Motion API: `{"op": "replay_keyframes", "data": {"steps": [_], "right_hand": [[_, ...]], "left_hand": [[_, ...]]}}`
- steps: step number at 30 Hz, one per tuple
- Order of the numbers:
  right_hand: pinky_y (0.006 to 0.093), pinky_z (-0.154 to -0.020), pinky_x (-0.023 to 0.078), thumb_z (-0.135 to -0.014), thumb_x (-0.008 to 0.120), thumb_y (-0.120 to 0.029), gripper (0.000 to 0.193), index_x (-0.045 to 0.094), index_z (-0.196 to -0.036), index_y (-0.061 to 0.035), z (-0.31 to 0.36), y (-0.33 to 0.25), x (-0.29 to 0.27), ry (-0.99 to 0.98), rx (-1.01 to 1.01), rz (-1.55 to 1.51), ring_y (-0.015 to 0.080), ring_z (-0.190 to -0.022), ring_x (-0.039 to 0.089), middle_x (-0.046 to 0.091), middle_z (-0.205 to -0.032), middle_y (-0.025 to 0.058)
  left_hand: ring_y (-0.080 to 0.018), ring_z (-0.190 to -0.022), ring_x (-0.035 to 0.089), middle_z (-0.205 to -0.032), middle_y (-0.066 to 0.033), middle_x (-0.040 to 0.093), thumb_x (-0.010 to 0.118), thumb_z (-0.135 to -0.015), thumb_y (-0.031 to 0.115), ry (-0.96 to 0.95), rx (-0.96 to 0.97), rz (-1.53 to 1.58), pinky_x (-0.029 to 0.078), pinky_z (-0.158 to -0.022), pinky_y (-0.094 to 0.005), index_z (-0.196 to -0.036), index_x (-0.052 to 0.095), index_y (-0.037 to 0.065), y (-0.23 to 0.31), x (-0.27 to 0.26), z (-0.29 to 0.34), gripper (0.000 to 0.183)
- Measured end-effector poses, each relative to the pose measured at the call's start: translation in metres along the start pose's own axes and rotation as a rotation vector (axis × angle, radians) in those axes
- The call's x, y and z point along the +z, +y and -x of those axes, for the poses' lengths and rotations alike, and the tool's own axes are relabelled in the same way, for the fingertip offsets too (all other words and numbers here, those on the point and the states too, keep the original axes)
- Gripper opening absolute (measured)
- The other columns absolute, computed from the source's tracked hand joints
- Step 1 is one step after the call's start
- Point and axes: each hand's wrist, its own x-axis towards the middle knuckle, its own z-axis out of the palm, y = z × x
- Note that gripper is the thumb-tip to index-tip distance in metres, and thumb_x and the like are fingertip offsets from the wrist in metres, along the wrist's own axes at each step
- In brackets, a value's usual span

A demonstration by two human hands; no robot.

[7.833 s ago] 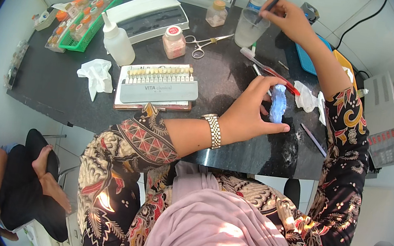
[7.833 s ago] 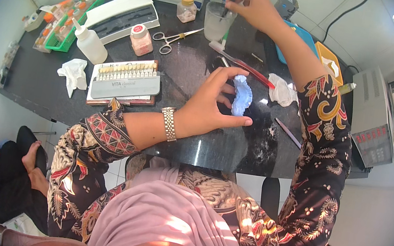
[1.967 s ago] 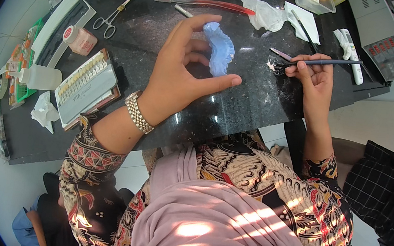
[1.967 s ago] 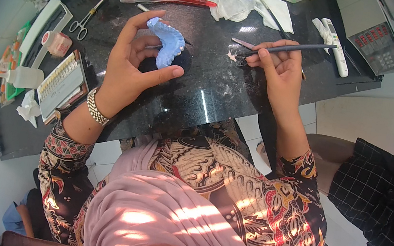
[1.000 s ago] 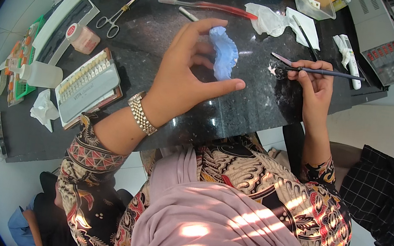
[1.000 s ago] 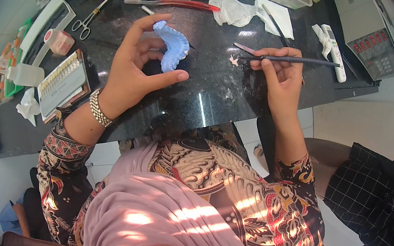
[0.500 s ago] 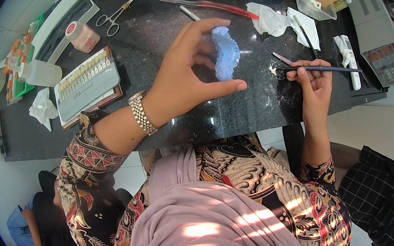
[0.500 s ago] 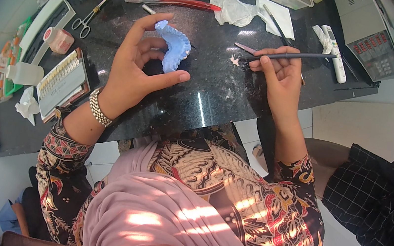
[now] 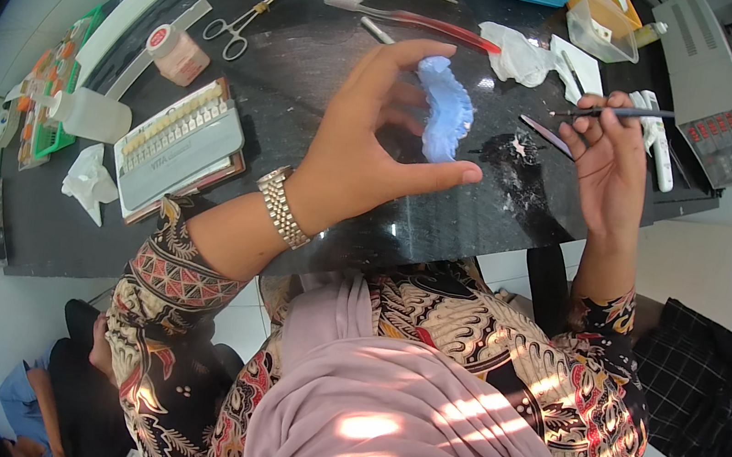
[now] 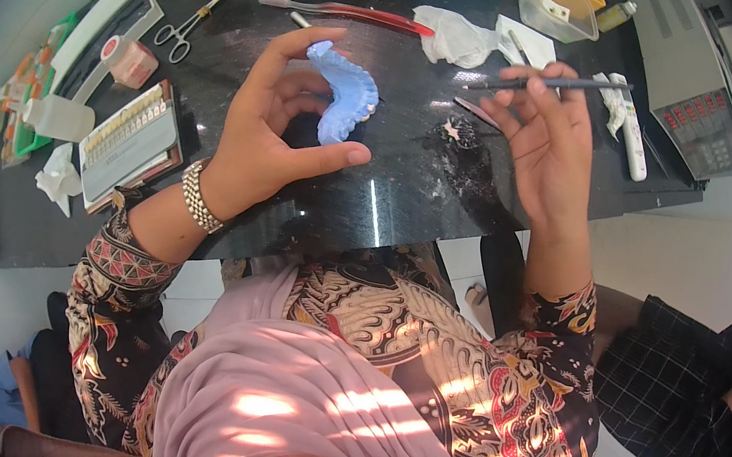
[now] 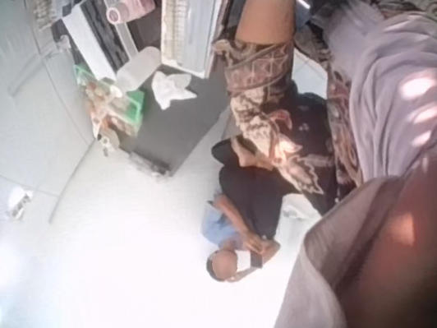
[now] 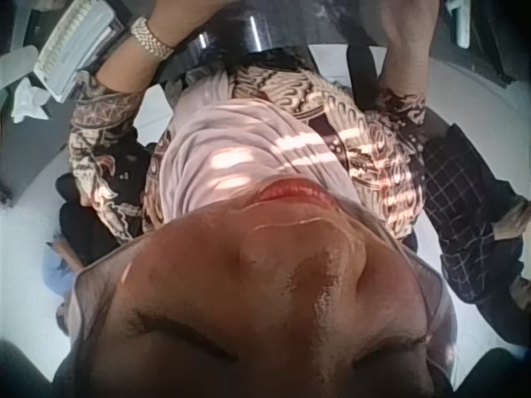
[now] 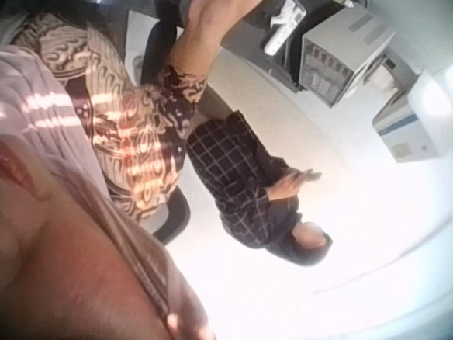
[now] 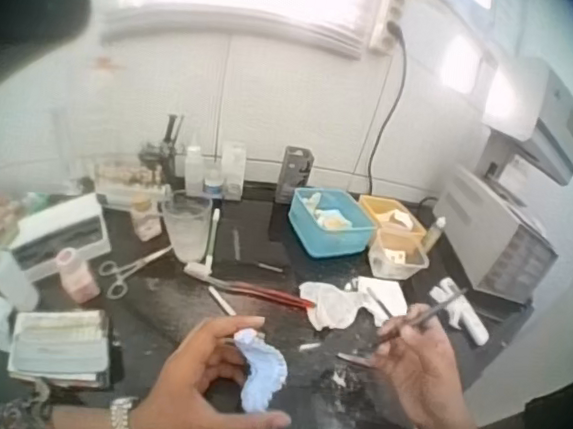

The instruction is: The person uses a fine brush to apply a white substance to a blue dental mold held in their left hand. They repeatedly dip the brush into a container of material and carefully paint the inner surfaces of the mold, occasionally wiping the brush on a tissue.

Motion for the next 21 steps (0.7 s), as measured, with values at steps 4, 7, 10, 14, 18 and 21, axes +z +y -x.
{"op": "replay_keyframes", "data": {"steps": [4,7,10,14,18,21], "right_hand": [[0.0435,-0.088,0.05,-0.09,0.051,-0.005,0.019,0.041,-0.106,-0.0082,-0.022,-0.007,0.028,-0.232,-0.104,0.03,0.0163,-0.085,0.059,0.055,-0.104,0.0146],[0.0456,-0.089,0.05,-0.09,0.051,-0.004,0.02,0.039,-0.106,-0.0081,-0.032,-0.002,0.049,-0.338,-0.142,0.086,0.0181,-0.084,0.06,0.054,-0.103,0.0156],[0.0516,-0.092,0.047,-0.089,0.049,0.001,0.022,0.036,-0.104,-0.0083,-0.031,0.012,0.054,-0.425,-0.226,0.058,0.0186,-0.082,0.059,0.052,-0.102,0.0159],[0.0574,-0.092,0.045,-0.088,0.046,0.004,0.028,0.029,-0.105,-0.0094,-0.024,0.022,0.049,-0.432,-0.289,0.055,0.0184,-0.082,0.057,0.048,-0.102,0.0175],[0.0563,-0.09,0.047,-0.088,0.045,0.004,0.031,0.025,-0.106,-0.011,-0.021,0.027,0.049,-0.475,-0.349,0.104,0.019,-0.082,0.055,0.046,-0.103,0.0183],[0.0548,-0.087,0.049,-0.088,0.045,0.004,0.031,0.025,-0.106,-0.0119,-0.021,0.028,0.043,-0.506,-0.383,0.163,0.0184,-0.083,0.053,0.045,-0.103,0.0181]], "left_hand": [[-0.0162,-0.096,0.053,-0.113,-0.007,0.045,0.087,-0.057,0.021,0.027,0.046,0.042,0.051,-0.073,-0.0282,-0.127,0.044,0.009,0.004,-0.002,0.0,0.084],[-0.0193,-0.104,0.056,-0.121,-0.0101,0.046,0.086,-0.058,0.008,-0.05,0.045,-0.017,0.049,-0.085,-0.0305,-0.134,0.032,0.008,0.013,-0.01,-0.001,0.093],[-0.0196,-0.106,0.054,-0.121,-0.0103,0.044,0.086,-0.056,0.007,-0.044,0.116,-0.006,0.05,-0.085,-0.0309,-0.133,0.032,0.008,0.013,-0.01,0.0,0.094],[-0.02,-0.112,0.05,-0.122,-0.0098,0.04,0.087,-0.054,0.006,-0.042,0.144,-0.045,0.051,-0.087,-0.0325,-0.131,0.032,0.009,0.014,-0.011,-0.001,0.095],[-0.0189,-0.11,0.047,-0.12,-0.0075,0.039,0.088,-0.055,0.015,0.018,0.197,0.016,0.054,-0.082,-0.0319,-0.127,0.041,0.013,0.008,-0.006,-0.001,0.086],[-0.0193,-0.111,0.046,-0.119,-0.0069,0.039,0.087,-0.056,0.019,0.045,0.229,0.091,0.055,-0.081,-0.0314,-0.125,0.046,0.014,0.006,-0.003,-0.002,0.081]]}}
